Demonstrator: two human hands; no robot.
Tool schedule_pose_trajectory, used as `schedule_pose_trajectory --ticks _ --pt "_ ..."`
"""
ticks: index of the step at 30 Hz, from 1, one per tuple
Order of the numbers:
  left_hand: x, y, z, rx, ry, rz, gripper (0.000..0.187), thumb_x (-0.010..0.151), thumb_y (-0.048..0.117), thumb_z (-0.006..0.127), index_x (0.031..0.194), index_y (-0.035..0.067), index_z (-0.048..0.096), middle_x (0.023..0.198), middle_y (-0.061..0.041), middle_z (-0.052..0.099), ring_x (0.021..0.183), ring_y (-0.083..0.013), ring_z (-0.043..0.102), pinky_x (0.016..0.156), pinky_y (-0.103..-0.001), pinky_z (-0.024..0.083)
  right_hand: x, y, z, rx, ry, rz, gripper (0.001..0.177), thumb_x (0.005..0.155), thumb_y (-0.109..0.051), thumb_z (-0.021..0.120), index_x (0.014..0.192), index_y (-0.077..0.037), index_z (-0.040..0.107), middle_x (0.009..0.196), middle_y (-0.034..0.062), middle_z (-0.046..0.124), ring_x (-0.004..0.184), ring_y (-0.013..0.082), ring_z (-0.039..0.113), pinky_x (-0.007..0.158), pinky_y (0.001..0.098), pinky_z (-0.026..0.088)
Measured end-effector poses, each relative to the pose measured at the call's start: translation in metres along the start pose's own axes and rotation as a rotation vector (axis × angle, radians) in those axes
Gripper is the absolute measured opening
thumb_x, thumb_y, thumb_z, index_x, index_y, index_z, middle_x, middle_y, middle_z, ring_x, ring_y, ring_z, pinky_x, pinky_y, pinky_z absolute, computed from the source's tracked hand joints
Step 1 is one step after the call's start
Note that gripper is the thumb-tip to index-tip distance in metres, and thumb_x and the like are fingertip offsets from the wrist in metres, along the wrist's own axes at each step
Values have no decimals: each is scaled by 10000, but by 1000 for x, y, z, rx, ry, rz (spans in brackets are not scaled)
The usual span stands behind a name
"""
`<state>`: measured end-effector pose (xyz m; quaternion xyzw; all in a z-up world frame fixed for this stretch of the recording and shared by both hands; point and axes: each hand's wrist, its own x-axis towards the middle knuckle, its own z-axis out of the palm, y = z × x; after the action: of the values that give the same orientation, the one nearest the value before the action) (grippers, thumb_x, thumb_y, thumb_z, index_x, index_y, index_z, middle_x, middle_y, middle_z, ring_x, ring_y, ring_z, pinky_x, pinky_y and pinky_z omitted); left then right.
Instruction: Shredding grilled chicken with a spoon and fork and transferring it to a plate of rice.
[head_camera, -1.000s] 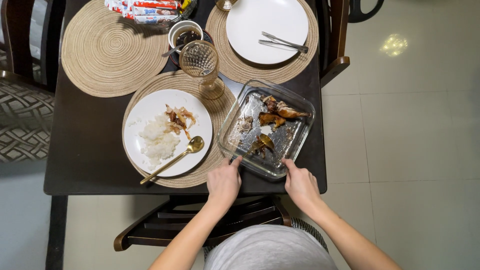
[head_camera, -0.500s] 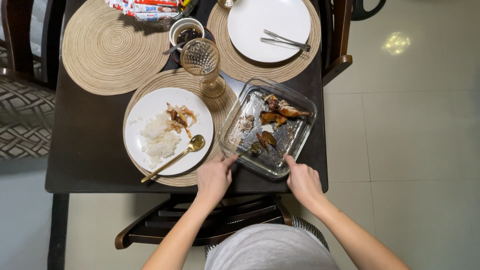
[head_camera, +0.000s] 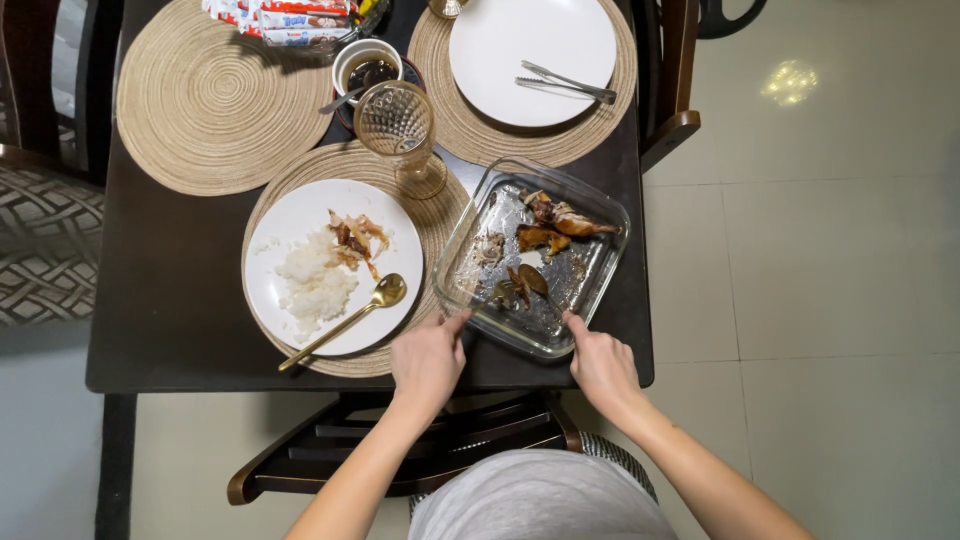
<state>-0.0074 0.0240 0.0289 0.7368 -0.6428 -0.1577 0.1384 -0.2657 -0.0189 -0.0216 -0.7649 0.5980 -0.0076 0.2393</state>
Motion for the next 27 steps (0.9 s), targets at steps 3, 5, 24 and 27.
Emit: schedule_pose_trajectory --ticks 3,5,24,27 --pt "0 0 11 -34 8 -70 348 824 119 693 1139 229 791 842 -110 707 670 -333 698 601 -471 545 1 -1 0 11 23 -6 532 841 -2 569 1343 -174 592 741 240 696 742 442 699 686 564 549" --pt "3 3 12 -19 -11 -76 352 829 124 688 1149 234 786 853 -111 707 674 -333 699 607 -472 549 2 0 2 18 21 -7 537 836 -2 570 1346 -170 589 743 240 697 738 446 697 685 566 546" --pt "22 32 37 191 -156 68 428 854 40 609 1272 89 690 949 -179 684 738 -339 738 605 -442 593 1 9 -8 83 90 -8 531 857 -15 581 1360 -185 591 764 216 708 734 421 707 689 552 558" --pt "20 29 45 210 -96 112 422 836 42 614 1246 87 703 972 -199 685 732 -337 739 600 -436 595 -1 13 5 -30 59 -114 644 764 7 611 1391 -134 569 749 211 707 715 416 704 678 539 560"
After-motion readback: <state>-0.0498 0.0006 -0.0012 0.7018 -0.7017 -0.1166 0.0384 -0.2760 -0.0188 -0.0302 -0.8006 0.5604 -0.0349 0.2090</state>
